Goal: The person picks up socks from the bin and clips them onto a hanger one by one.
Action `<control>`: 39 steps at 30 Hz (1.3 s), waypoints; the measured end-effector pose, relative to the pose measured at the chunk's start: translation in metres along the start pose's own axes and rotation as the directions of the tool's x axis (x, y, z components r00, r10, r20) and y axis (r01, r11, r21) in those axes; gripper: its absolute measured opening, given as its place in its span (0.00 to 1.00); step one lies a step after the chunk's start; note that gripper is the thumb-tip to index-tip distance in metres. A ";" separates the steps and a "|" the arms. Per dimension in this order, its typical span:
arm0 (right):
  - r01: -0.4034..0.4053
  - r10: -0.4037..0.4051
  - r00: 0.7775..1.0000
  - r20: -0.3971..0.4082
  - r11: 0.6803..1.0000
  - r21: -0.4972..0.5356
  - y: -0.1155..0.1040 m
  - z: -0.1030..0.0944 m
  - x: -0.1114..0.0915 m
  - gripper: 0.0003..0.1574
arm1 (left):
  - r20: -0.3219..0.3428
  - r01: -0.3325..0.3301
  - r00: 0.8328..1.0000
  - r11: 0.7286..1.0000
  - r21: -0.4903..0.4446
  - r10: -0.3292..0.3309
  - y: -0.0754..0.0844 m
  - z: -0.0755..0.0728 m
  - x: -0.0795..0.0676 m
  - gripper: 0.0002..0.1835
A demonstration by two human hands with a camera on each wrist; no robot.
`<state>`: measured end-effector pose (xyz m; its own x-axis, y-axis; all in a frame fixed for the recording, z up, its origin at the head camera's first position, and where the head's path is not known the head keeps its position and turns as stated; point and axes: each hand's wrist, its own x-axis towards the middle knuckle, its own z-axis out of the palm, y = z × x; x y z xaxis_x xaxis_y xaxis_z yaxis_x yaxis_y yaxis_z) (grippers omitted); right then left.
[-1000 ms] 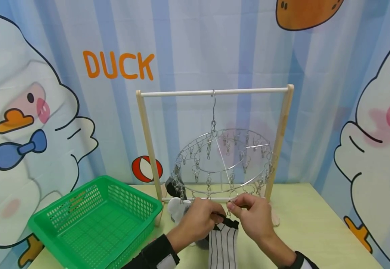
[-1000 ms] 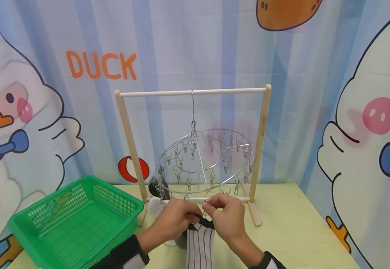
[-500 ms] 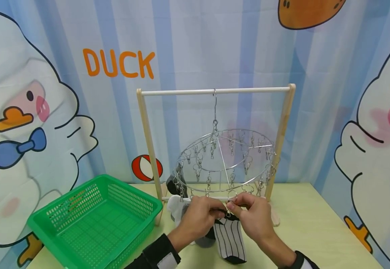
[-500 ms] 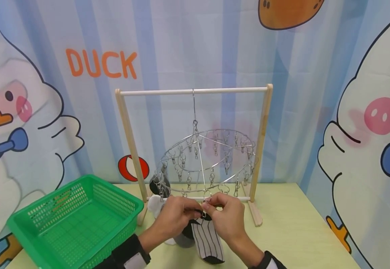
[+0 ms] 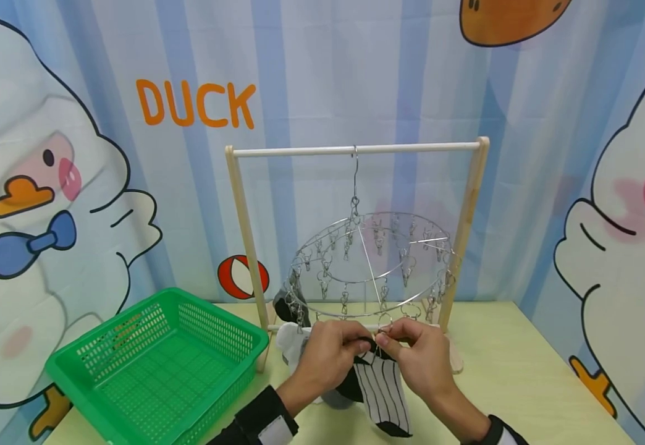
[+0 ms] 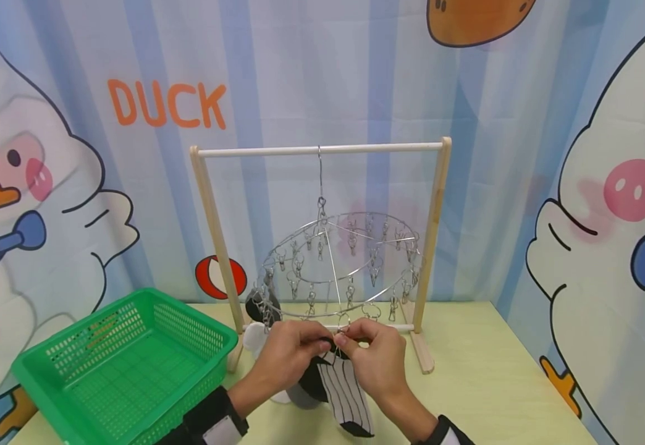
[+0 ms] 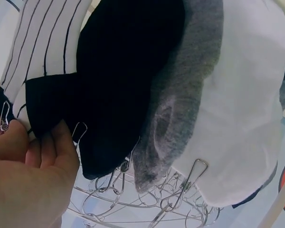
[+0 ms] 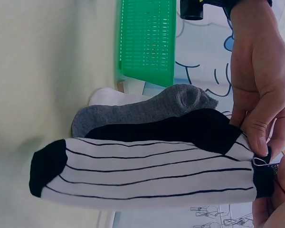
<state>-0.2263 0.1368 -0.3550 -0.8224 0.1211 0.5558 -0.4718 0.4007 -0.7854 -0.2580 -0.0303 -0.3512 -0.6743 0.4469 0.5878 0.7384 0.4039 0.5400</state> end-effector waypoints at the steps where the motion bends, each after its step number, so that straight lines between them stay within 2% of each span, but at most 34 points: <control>1: -0.001 0.001 1.000 0.001 1.000 0.001 0.000 0.000 0.000 0.05 | -0.004 0.006 1.000 1.000 -0.005 -0.006 0.000 0.000 0.000 0.06; 9: -0.014 0.014 1.000 -0.006 1.000 -0.013 0.002 -0.001 -0.001 0.03 | -0.013 0.035 0.999 0.999 -0.017 -0.036 0.001 0.003 0.000 0.07; 15: 0.003 -0.001 0.999 0.036 0.999 -0.049 0.005 -0.004 0.002 0.05 | -0.017 0.049 0.999 0.999 -0.015 -0.050 0.001 0.004 -0.002 0.06; 20: 0.016 -0.008 0.997 0.079 0.994 -0.105 0.007 -0.009 0.003 0.07 | 0.004 0.050 0.999 0.998 0.034 -0.050 0.001 0.004 -0.004 0.04; 24: 0.038 -0.021 0.994 0.105 0.987 -0.159 0.008 -0.012 0.001 0.06 | 0.032 0.054 0.998 0.993 0.108 -0.058 0.002 0.000 -0.007 0.02; 29: 0.105 -0.081 0.991 0.109 0.964 -0.243 0.010 -0.013 0.001 0.06 | 0.035 0.000 0.999 0.978 0.210 -0.007 0.002 -0.007 -0.013 0.02; 33: 0.191 -0.168 0.981 0.099 0.936 -0.294 0.012 -0.013 0.001 0.07 | 0.031 -0.033 0.999 0.965 0.261 0.026 0.001 -0.010 -0.016 0.02; 37: 0.265 -0.244 0.964 0.105 0.901 -0.344 0.015 -0.012 0.001 0.10 | 0.036 -0.028 0.999 0.951 0.309 0.018 0.000 -0.014 -0.022 0.05; 39: 0.276 -0.255 0.961 0.106 0.885 -0.374 0.017 -0.013 0.001 0.11 | 0.044 -0.018 0.999 0.946 0.323 0.004 0.000 -0.016 -0.024 0.08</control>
<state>-0.2308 0.1553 -0.3647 -0.7035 -0.0819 0.7059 -0.5260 0.7280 -0.4397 -0.2420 -0.0538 -0.3561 -0.6705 0.4833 0.5628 0.7122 0.6317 0.3060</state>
